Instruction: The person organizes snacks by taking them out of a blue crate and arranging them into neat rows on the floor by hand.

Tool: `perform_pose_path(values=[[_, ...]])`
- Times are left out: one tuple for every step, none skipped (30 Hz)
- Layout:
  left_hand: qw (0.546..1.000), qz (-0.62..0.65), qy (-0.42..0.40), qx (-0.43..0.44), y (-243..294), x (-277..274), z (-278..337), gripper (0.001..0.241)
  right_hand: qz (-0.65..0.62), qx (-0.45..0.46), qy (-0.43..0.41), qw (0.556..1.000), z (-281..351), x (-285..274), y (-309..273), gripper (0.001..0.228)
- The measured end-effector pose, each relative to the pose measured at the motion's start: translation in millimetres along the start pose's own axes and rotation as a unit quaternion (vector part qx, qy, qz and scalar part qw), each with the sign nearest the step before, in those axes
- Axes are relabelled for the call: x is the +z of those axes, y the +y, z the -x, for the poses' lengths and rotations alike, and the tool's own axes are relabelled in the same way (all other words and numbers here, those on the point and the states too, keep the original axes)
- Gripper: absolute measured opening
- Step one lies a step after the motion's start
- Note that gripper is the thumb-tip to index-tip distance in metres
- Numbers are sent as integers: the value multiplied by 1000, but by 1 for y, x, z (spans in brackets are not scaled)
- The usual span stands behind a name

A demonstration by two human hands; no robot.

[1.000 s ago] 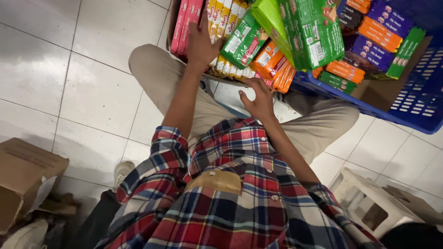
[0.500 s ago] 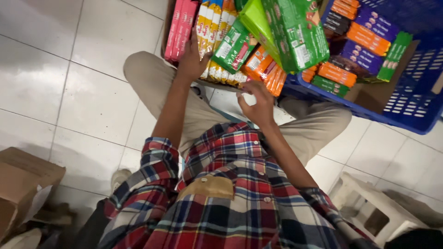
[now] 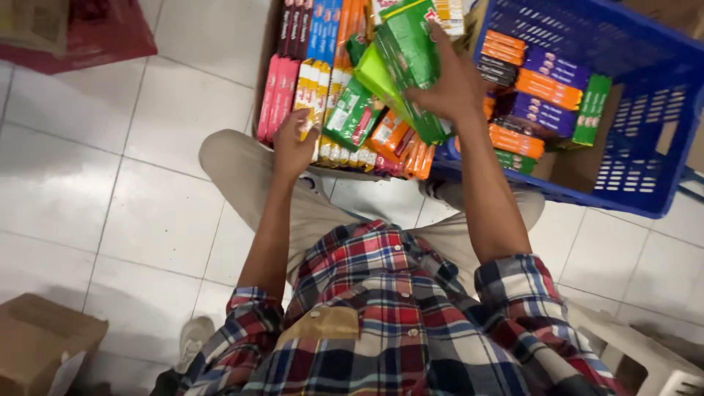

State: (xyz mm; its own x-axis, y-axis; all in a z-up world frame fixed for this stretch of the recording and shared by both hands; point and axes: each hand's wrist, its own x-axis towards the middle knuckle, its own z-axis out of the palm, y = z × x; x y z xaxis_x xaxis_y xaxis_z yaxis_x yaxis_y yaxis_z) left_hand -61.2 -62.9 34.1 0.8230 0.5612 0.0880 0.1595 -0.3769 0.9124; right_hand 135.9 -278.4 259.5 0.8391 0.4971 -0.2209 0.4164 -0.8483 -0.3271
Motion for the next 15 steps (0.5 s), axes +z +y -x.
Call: perform_pose_path(values=[[994,87,-16,-65,5,0,3,35,-46,-6,8,999,7,-5,-8,108],[976,175,-30,-127,9,1,2,35,-91,-15,19,996,11,-12,-15,108],[977,173,-24,-126,47,-12,-4,35,-93,-21,18,995,12,-9,-19,108],[966,180,-61,-175,84,-25,-4,46,-166,-66,34,983,15,-5,-22,104],[952,187,-98,-223,120,-38,-5,60,-238,-109,49,964,18,0,-26,100],[950,186,-93,-232,144,-45,-8,60,-240,-110,39,964,19,8,-38,100],[934,240,-121,-236,168,-52,-12,80,-273,-116,36,954,21,15,-51,101],[914,298,-145,-234,192,-56,-19,100,-302,-126,36,944,19,20,-62,102],[913,301,-138,-237,194,-61,-23,100,-300,-130,30,944,16,33,-70,102],[933,262,-96,-227,197,-64,-27,111,-382,-158,-7,911,15,46,-74,85],[949,223,-54,-216,199,-66,-32,123,-460,-183,-44,868,13,58,-78,73],[948,225,-51,-219,193,-73,-37,123,-457,-183,-49,869,16,63,-83,73],[959,190,-40,-204,188,-81,-41,112,-471,-186,-68,860,20,67,-88,79],[970,152,-29,-189,181,-91,-48,103,-487,-188,-86,849,22,72,-95,86],[969,152,-27,-191,168,-97,-52,103,-487,-189,-89,848,22,74,-90,86]])
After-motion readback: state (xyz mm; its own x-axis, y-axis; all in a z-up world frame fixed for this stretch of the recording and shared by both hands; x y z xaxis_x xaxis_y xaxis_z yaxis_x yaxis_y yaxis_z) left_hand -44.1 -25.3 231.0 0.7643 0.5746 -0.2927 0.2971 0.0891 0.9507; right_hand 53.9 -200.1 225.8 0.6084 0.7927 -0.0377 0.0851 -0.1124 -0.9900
